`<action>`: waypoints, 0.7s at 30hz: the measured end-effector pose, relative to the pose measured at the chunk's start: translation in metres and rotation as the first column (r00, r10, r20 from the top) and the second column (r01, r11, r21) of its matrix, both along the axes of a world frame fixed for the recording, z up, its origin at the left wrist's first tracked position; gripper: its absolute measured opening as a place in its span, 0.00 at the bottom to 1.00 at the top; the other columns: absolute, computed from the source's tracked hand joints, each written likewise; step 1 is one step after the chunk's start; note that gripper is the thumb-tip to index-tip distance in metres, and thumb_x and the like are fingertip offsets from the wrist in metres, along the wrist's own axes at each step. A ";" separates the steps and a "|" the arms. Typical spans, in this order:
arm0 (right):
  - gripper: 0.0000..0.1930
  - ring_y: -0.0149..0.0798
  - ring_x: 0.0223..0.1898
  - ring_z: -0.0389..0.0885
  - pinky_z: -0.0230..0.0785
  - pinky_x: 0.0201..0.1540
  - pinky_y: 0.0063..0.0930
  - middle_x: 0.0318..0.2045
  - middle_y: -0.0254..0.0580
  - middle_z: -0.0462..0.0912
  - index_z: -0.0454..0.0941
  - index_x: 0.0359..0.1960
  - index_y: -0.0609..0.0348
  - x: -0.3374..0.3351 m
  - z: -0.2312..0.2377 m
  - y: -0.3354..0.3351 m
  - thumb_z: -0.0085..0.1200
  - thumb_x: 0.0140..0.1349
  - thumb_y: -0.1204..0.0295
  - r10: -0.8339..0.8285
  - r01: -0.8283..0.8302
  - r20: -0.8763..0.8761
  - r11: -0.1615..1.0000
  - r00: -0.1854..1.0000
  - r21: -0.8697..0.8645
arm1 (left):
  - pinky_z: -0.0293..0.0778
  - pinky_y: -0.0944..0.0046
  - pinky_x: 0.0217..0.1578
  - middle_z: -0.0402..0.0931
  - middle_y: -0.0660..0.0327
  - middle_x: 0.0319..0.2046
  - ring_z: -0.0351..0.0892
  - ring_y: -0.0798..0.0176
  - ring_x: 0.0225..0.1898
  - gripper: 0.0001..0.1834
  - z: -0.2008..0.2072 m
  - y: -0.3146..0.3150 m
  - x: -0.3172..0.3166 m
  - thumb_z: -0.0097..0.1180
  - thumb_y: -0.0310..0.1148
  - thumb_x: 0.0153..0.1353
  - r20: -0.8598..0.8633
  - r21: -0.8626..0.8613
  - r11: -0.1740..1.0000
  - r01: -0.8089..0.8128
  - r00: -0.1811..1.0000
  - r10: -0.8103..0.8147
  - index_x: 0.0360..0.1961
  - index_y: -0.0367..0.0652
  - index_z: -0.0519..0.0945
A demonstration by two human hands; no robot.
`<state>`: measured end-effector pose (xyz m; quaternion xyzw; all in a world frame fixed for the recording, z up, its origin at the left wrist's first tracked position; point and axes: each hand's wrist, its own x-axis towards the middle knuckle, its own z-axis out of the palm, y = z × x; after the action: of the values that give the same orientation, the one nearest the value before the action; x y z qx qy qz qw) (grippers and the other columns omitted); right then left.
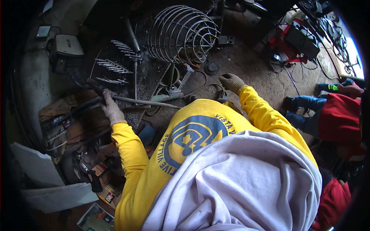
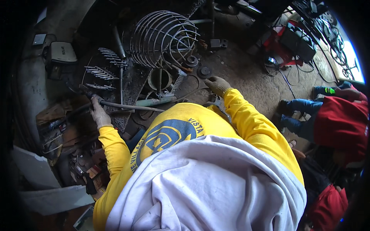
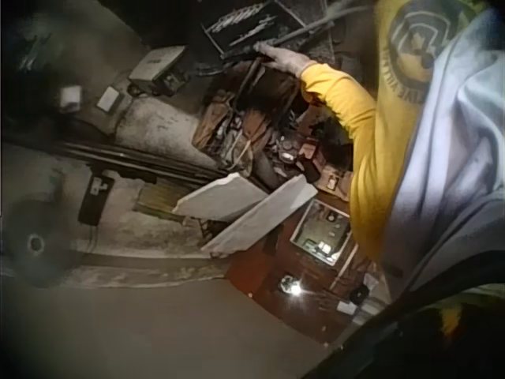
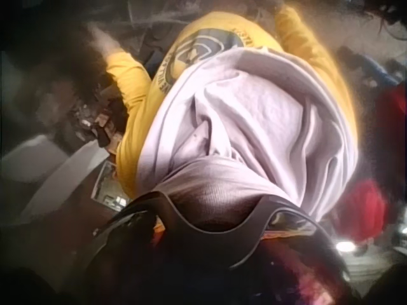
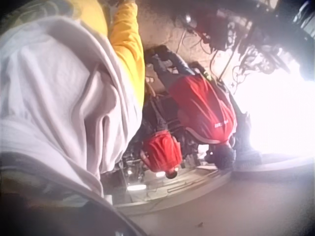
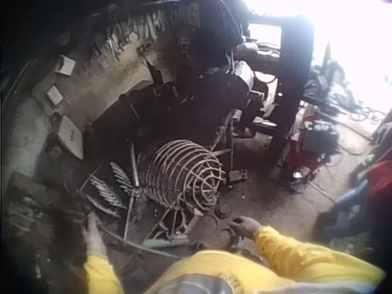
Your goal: The person uses a hammer to strike a metal component against a circular metal cage on a workbench, then picks up an angle grinder.
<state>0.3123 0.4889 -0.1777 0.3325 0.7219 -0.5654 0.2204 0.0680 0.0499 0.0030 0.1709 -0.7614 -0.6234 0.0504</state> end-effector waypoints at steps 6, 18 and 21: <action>0.25 0.40 0.43 0.86 0.77 0.48 0.33 0.46 0.46 0.87 0.79 0.59 0.62 0.007 0.012 -0.037 0.53 0.71 0.53 -0.041 0.037 0.043 0.996 0.998 0.082 | 0.68 0.53 0.66 0.63 0.50 0.72 0.67 0.46 0.70 0.32 -0.057 -0.037 0.007 0.48 0.28 0.73 -0.062 -0.973 0.231 0.010 0.952 -0.301 0.76 0.52 0.56; 0.25 0.42 0.47 0.85 0.76 0.51 0.34 0.48 0.47 0.87 0.82 0.56 0.59 -0.013 -0.002 -0.026 0.57 0.67 0.52 -0.029 0.026 0.018 0.985 0.999 0.168 | 0.70 0.62 0.58 0.77 0.57 0.53 0.75 0.63 0.55 0.26 -0.021 -0.001 0.019 0.58 0.48 0.71 -0.266 -0.229 0.970 -0.084 0.964 0.021 0.57 0.36 0.78; 0.25 0.41 0.45 0.86 0.77 0.49 0.34 0.47 0.47 0.87 0.81 0.56 0.59 -0.011 -0.012 -0.008 0.57 0.67 0.52 0.004 -0.006 0.006 0.979 1.000 0.204 | 0.71 0.60 0.59 0.74 0.51 0.59 0.75 0.59 0.58 0.25 -0.007 0.007 0.020 0.60 0.42 0.70 -0.272 -0.069 0.991 -0.110 0.958 0.087 0.59 0.34 0.75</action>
<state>0.3012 0.4805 -0.1899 0.3531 0.7764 -0.4868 0.1885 0.0884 0.0571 -0.0044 0.1204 -0.7635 -0.6050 0.1912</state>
